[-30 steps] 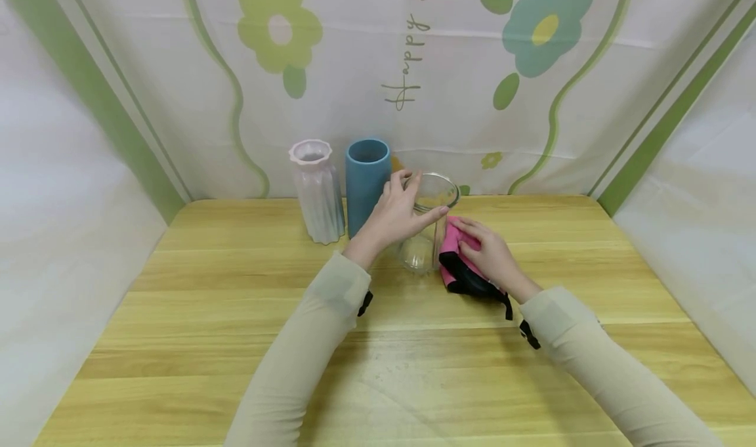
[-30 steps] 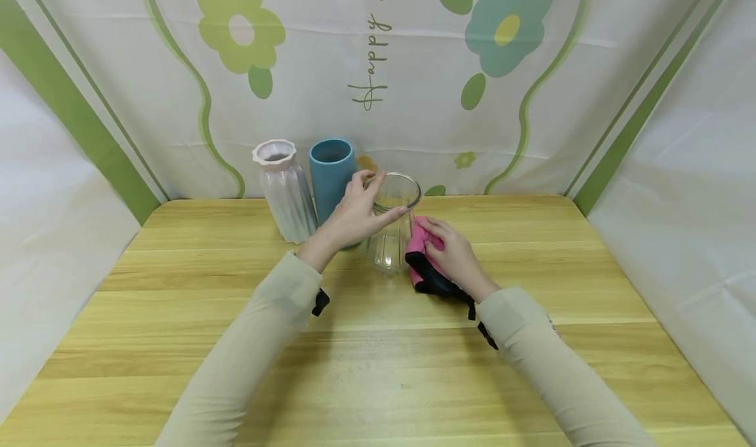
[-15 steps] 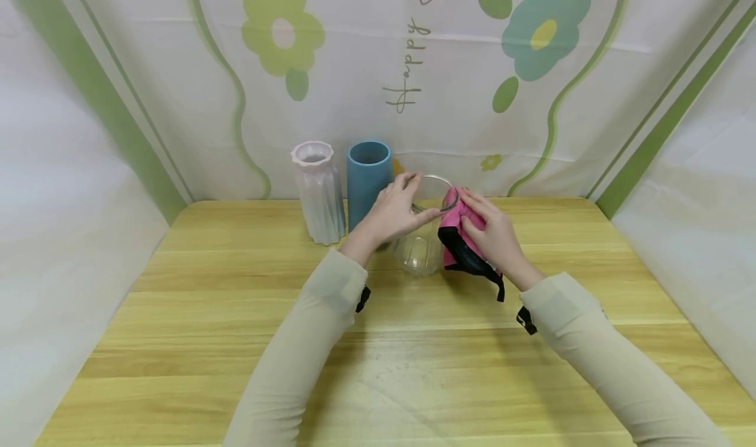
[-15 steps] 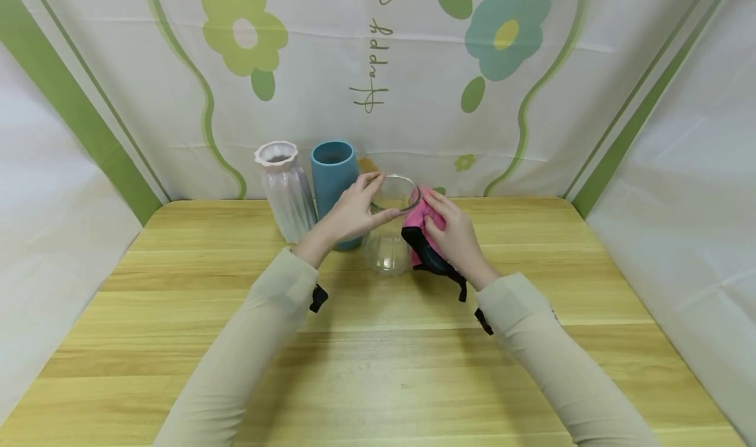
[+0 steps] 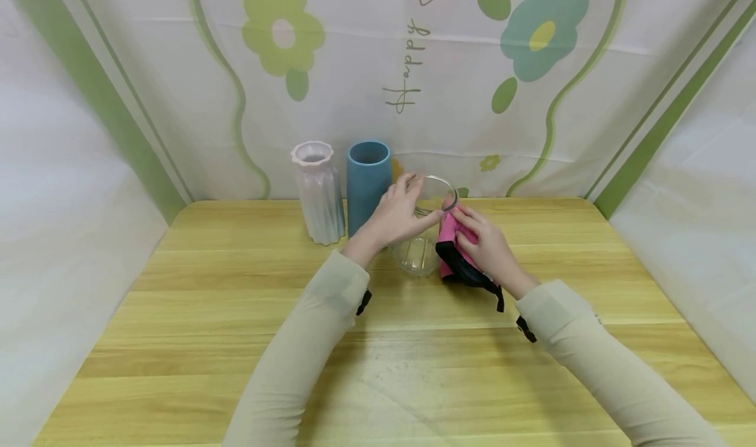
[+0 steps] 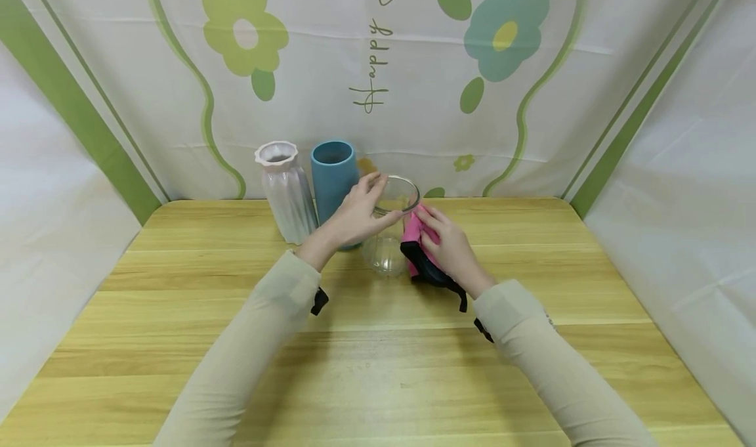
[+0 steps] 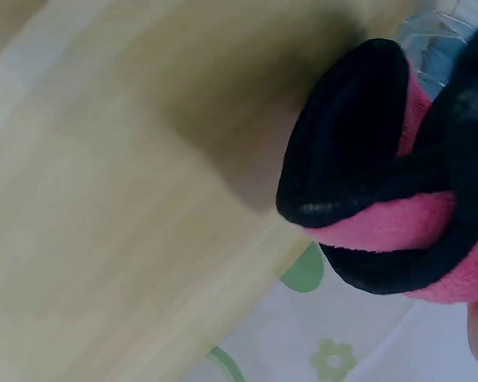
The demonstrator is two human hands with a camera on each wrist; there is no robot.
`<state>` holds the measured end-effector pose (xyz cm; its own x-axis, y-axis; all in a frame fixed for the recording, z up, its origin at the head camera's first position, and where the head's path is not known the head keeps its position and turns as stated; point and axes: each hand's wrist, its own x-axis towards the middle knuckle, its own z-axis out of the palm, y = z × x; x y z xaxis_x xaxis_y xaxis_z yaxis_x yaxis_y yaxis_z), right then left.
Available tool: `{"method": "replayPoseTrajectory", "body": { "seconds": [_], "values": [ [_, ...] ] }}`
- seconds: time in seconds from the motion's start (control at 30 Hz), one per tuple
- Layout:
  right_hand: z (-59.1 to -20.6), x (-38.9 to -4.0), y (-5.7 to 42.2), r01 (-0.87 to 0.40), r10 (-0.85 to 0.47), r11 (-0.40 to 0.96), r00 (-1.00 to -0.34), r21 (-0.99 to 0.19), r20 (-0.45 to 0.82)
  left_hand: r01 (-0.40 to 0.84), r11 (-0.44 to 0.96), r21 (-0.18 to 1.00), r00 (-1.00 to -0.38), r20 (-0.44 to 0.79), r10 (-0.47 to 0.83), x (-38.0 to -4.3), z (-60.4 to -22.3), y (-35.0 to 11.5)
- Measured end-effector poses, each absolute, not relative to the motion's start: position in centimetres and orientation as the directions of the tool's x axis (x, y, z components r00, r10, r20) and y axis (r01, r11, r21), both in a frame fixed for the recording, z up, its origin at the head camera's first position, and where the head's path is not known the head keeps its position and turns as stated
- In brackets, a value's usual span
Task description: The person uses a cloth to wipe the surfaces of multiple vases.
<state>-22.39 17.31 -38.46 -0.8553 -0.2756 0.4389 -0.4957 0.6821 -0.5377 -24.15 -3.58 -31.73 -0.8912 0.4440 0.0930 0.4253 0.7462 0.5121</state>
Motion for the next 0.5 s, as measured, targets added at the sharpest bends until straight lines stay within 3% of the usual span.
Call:
{"method": "replayPoseTrajectory", "body": {
  "seconds": [0.2, 0.4, 0.5],
  "values": [
    [-39.7, -22.2, 17.8, -0.506, -0.307, 0.68, -0.854, -0.531, 0.421, 0.394, 0.789, 0.471, -0.916, 0.126, 0.381, -23.8, -32.0, -3.0],
    [-40.0, -21.9, 18.0, -0.433, -0.315, 0.66, -0.901, -0.613, 0.297, 0.42, 0.819, 0.391, -0.908, 0.173, 0.383, -23.8, -31.9, -3.0],
    [-40.0, -21.8, 17.8, -0.449, -0.32, 0.663, -0.893, -0.599, 0.315, 0.436, 0.814, 0.385, -0.9, 0.183, 0.395, -23.8, -31.8, -3.0]
  ]
}}
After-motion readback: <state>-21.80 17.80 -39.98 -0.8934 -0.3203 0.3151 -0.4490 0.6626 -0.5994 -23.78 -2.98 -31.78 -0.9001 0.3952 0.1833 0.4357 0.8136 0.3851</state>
